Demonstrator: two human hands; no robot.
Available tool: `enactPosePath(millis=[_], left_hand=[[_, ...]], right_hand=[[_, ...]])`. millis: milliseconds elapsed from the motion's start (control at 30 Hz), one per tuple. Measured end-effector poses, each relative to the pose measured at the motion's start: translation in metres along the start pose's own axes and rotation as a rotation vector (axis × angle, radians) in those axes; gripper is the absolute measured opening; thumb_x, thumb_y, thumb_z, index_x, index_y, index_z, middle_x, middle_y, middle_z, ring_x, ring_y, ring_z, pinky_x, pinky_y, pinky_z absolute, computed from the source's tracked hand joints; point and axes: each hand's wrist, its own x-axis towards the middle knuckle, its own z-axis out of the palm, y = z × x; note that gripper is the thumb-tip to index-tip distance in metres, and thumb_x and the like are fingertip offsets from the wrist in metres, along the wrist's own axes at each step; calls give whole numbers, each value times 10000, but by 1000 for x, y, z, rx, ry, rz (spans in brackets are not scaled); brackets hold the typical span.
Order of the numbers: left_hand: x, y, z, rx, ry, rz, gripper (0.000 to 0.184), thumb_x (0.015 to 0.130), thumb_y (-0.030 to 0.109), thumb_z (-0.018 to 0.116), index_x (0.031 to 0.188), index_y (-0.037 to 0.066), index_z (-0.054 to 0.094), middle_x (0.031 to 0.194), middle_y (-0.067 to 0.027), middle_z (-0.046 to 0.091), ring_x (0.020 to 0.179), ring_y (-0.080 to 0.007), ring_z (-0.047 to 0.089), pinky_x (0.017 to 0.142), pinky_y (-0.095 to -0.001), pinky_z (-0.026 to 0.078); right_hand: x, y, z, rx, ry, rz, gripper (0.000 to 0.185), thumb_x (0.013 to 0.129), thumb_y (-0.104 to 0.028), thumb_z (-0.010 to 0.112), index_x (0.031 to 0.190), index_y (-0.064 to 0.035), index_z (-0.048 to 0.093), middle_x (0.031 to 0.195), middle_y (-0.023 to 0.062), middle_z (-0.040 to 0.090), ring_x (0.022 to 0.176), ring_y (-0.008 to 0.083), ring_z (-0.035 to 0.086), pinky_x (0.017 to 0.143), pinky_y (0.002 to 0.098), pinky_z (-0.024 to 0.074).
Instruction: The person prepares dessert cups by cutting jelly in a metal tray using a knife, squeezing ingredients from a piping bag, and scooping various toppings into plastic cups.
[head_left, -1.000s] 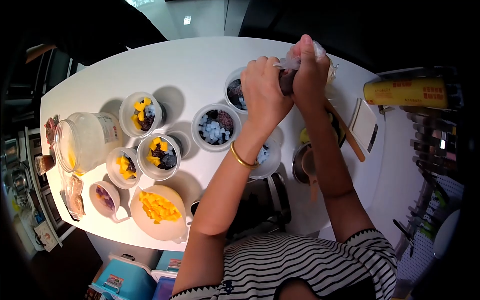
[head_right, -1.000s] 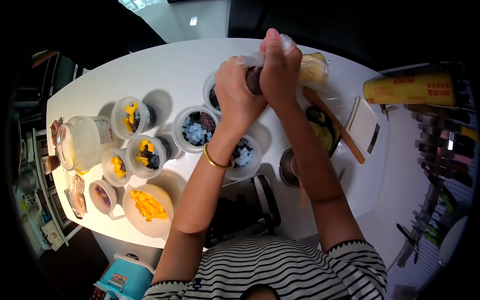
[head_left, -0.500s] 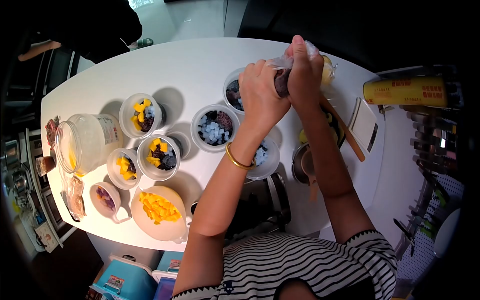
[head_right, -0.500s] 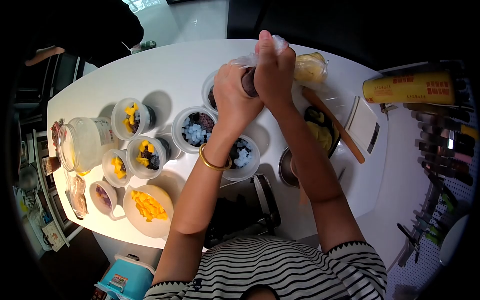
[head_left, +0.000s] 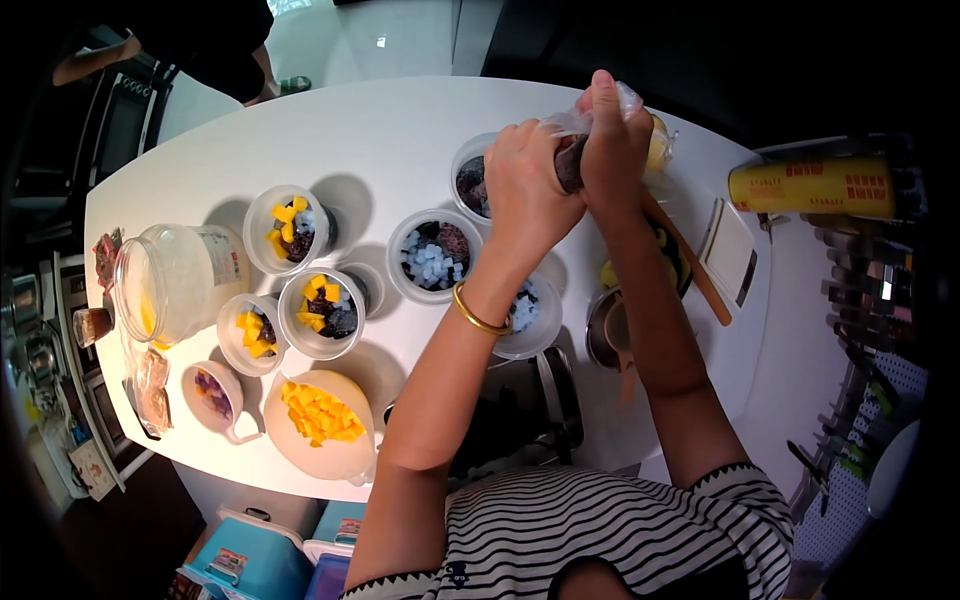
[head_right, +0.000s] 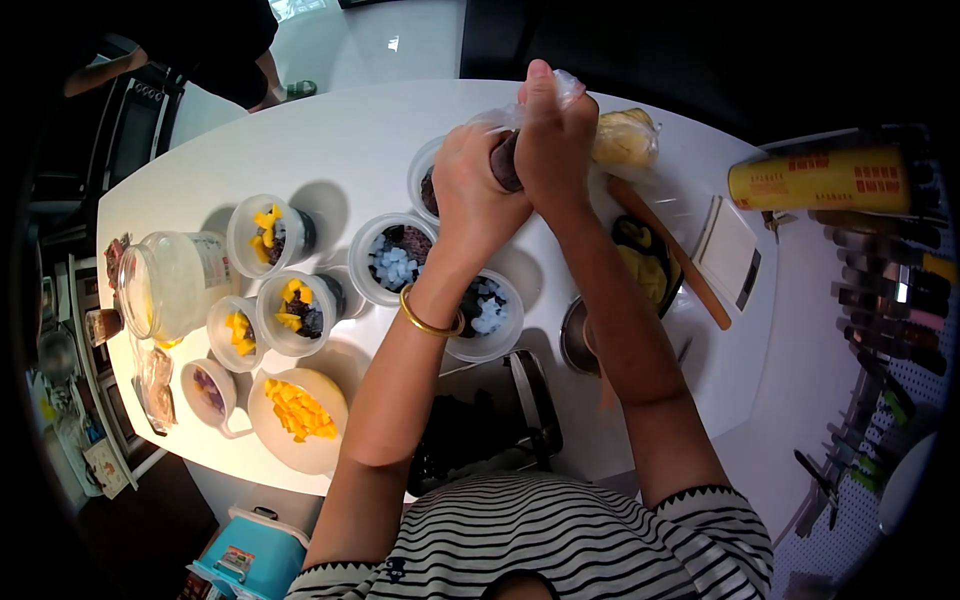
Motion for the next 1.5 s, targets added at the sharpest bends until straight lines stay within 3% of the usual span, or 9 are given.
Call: enactPosePath(millis=[633,800,900,1000,1133,1267,1367,1467,1500], left_hand=[[8,-11,-6,5,-86,-21,279,592,141,716,812,53,568,823,-137,599,796,-353,535,717,-411,433],[25,-8,-31,-231,-182,-248,360,572,22,656,925,11,587,852,-149,635,786,-305,614,715,-342,475],[45,-14,-46,-444,-360,-469,385,540,-23,696,914,0,607,834,-73,649,739,-164,610,694,-292,487],[60,-11,-57,-619,-441,-577,347,572,-72,671,908,-9,608,826,-55,630,721,-129,600,640,-260,514],[70,6,-61,-609,-404,-566,335,581,-69,676,904,-21,603,819,-56,624,706,-126,600,613,-258,527],[65,28,-59,-438,-385,-484,394,588,-41,701,963,-21,583,886,-64,618,724,-132,599,633,-258,520],[55,47,-57,-742,-518,-540,517,623,12,731,1097,-13,526,961,-70,601,852,-145,571,765,-256,459],[32,46,-48,-1011,-759,-690,582,825,339,609,1226,-23,391,1055,-147,569,959,-280,590,815,-369,498],[25,51,-46,-1008,-782,-676,582,825,339,609,1226,-23,391,1055,-147,569,959,-280,590,815,-369,498]], right_hand=[[-2,8,11,41,48,6,359,898,-274,454,696,13,528,604,45,520,584,122,469,579,275,388],[7,-7,6,414,-488,238,297,874,-290,475,775,-35,592,762,44,568,745,114,539,705,247,420],[19,-23,1,539,-735,357,280,866,-281,487,876,-39,629,823,58,598,807,124,574,748,242,447],[23,-28,6,493,-744,275,301,902,-270,446,871,-29,623,853,39,615,782,97,582,648,227,463],[24,-35,5,596,-689,245,318,874,-288,487,840,-17,649,838,74,633,772,127,606,698,224,472],[25,-44,-13,628,-712,167,331,889,-287,461,887,-8,638,914,85,619,816,139,590,749,248,456],[29,-46,-35,696,-693,143,377,910,-300,416,1009,11,606,1043,105,599,930,156,550,845,275,422],[26,-36,-60,770,-671,180,462,923,-345,381,1170,14,534,1114,103,575,1002,171,499,907,298,381],[21,-35,-70,743,-731,218,476,924,-365,369,1163,10,540,1130,97,567,1029,173,480,924,299,363]])
